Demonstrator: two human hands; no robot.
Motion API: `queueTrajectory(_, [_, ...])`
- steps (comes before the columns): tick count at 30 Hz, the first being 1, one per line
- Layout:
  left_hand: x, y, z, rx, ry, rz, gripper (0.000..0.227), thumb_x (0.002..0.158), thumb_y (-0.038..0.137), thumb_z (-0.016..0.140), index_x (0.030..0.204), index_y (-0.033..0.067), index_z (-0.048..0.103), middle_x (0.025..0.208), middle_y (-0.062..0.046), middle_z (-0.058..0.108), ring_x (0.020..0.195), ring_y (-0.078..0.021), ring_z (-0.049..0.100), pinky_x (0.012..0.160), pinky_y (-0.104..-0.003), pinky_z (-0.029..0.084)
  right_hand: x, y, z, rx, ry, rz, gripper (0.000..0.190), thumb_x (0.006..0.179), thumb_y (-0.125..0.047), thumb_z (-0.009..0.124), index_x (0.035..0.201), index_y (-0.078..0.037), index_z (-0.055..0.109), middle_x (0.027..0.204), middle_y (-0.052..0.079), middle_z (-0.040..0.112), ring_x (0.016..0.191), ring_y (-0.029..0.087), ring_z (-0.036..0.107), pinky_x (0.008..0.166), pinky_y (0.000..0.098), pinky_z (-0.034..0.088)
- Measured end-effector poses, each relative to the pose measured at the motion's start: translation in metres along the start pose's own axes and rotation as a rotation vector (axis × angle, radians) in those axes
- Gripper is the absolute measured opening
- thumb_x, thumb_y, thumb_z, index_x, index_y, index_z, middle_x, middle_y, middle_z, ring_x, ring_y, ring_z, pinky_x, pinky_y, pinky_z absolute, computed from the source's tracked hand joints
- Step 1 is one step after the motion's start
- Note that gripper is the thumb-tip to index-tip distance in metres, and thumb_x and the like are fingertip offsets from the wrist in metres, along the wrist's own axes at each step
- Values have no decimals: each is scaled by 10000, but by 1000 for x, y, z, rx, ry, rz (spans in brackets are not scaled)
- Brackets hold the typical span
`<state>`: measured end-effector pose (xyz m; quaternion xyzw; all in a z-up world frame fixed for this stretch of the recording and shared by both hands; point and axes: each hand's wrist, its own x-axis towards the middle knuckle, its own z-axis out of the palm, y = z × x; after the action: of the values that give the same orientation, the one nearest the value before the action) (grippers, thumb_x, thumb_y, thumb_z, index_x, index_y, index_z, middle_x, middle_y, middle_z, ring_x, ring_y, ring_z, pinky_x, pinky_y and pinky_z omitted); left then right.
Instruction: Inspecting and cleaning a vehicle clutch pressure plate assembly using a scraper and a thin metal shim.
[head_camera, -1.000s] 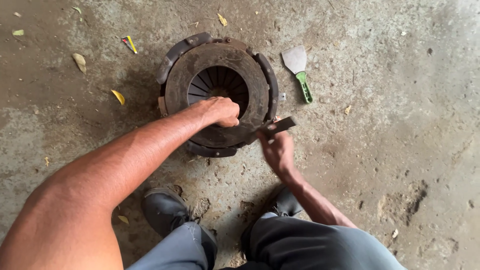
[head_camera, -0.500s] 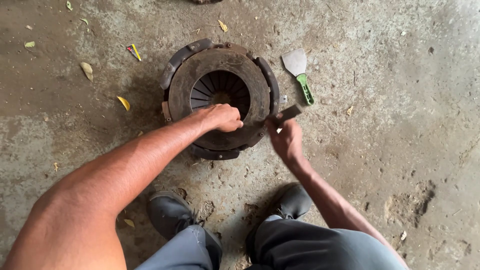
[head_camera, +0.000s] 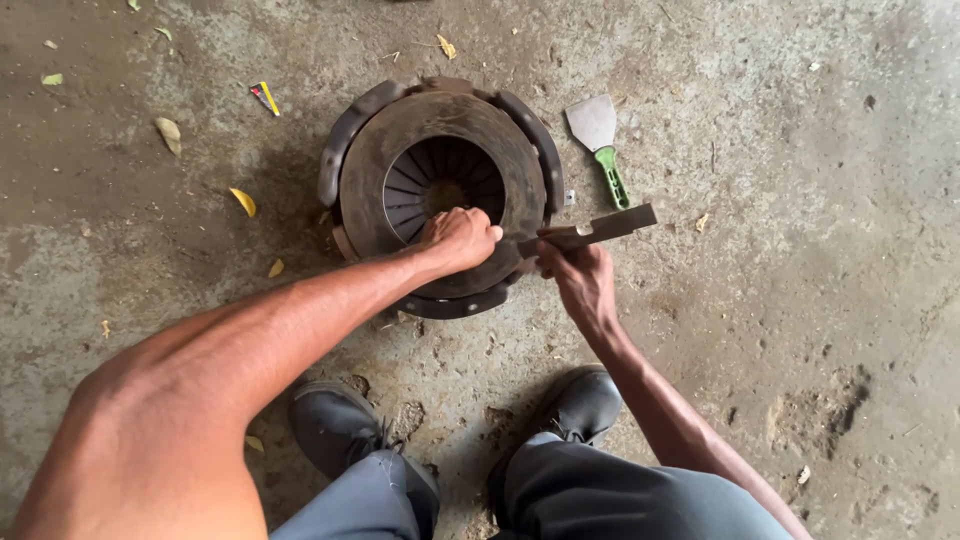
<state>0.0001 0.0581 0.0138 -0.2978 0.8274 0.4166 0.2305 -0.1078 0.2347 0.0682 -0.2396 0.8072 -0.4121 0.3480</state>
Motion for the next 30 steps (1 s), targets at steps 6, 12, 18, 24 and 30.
queueTrajectory(6, [55, 16, 12, -170, 90, -172, 446, 996, 381, 497, 986, 4, 735, 1014, -273, 729, 975, -427, 714, 877, -525, 554, 3, 15, -3, -94, 54, -333, 213, 997, -135, 661, 1184, -51, 720, 1040, 136, 778, 818, 176, 761, 658, 293, 649])
queueTrajectory(12, [83, 15, 3, -283, 238, -157, 437, 980, 366, 480, 1025, 16, 738, 1078, -255, 725, 1018, -440, 697, 922, -518, 541, -14, 1, -6, -408, 66, -568, 319, 930, -56, 686, 1244, -89, 729, 1288, 125, 725, 1102, 265, 734, 905, 364, 625])
queueTrajectory(18, [71, 10, -9, -220, 197, -35, 340, 930, 295, 510, 1067, 28, 670, 1052, -241, 710, 993, -436, 694, 870, -545, 534, 20, 32, -6, -563, 138, -585, 373, 922, -53, 687, 1276, -163, 731, 1344, 63, 716, 1075, 206, 735, 941, 340, 595])
queueTrajectory(24, [46, 22, -44, -17, 168, 54, 314, 964, 300, 547, 1016, 15, 669, 1032, -270, 726, 974, -453, 699, 861, -569, 553, 35, -15, -26, -508, 44, -557, 361, 929, -29, 647, 1258, -151, 734, 1324, 87, 715, 1077, 209, 747, 897, 354, 617])
queueTrajectory(30, [51, 16, -60, 75, 329, 298, 167, 959, 154, 535, 930, 5, 605, 904, -209, 680, 729, -363, 715, 651, -517, 580, 64, -10, -28, -440, 12, -512, 323, 962, -32, 627, 1251, -130, 733, 1306, 131, 698, 958, 219, 784, 709, 308, 654])
